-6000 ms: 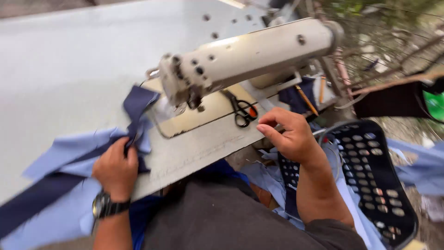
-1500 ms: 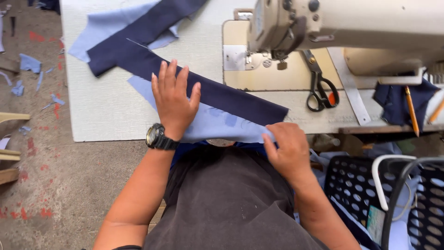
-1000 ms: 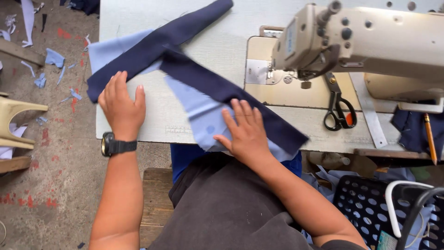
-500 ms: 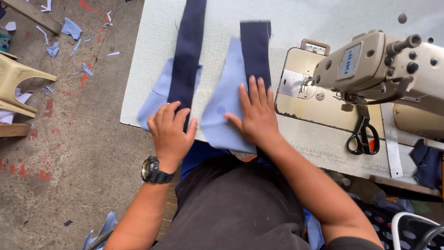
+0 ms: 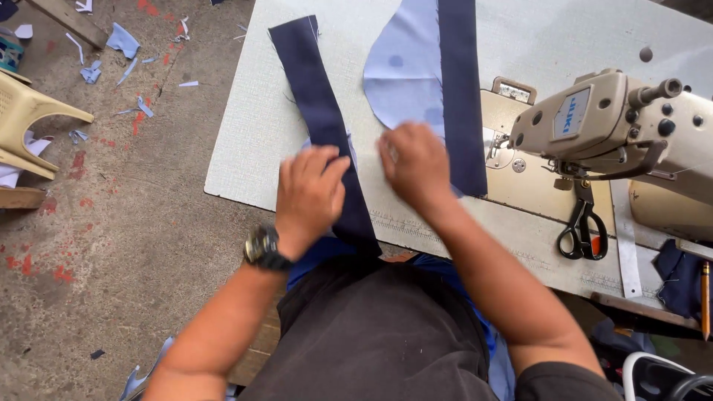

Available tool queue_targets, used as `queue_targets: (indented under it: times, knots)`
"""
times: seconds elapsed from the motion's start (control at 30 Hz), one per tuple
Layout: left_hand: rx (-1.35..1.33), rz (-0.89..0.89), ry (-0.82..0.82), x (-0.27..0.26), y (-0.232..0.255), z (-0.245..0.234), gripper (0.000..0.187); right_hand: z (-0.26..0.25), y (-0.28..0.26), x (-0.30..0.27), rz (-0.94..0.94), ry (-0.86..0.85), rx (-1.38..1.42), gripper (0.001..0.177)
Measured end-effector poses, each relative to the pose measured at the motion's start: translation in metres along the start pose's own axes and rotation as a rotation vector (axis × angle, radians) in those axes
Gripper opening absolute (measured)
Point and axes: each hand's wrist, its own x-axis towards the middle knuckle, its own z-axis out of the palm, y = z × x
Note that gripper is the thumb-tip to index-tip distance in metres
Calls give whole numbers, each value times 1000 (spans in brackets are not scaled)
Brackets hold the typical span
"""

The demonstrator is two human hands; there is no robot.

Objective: The person aligns a dark blue fabric strip on a light blue fabric piece, then uses a ruler and a red marker to draw straight lines along the edges. They then use scissors to cut the dark blue fabric along the marked lines.

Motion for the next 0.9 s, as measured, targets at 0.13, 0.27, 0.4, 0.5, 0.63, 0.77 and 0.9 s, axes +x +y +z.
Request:
queue_targets:
  times: [0.13, 0.27, 0.4, 0.5, 0.63, 0.77, 0.9]
  knots:
    - [73, 238, 17, 52, -64, 39, 35, 11, -46, -53, -32, 49, 71, 24]
    - [284, 279, -210, 82, -105, 52, 38, 5, -58, -83, 19, -96, -141, 53]
    - [426, 301, -219, 79, -108, 28, 23, -13, -36, -104, 91, -145, -129, 54]
    - [387, 314, -199, 63, -103, 0, 17, -20, -25, -114, 165, -194, -67, 51]
    - [230, 180, -323, 39, -75, -61, 5, -19, -21, -118, 208, -204, -8, 45]
    - [275, 165, -124, 0, -82, -94, 9, -27, -27, -114, 277, -281, 98, 17]
    - [102, -60, -209, -31, -95, -144, 8, -63, -49, -107, 354, -368, 284, 11]
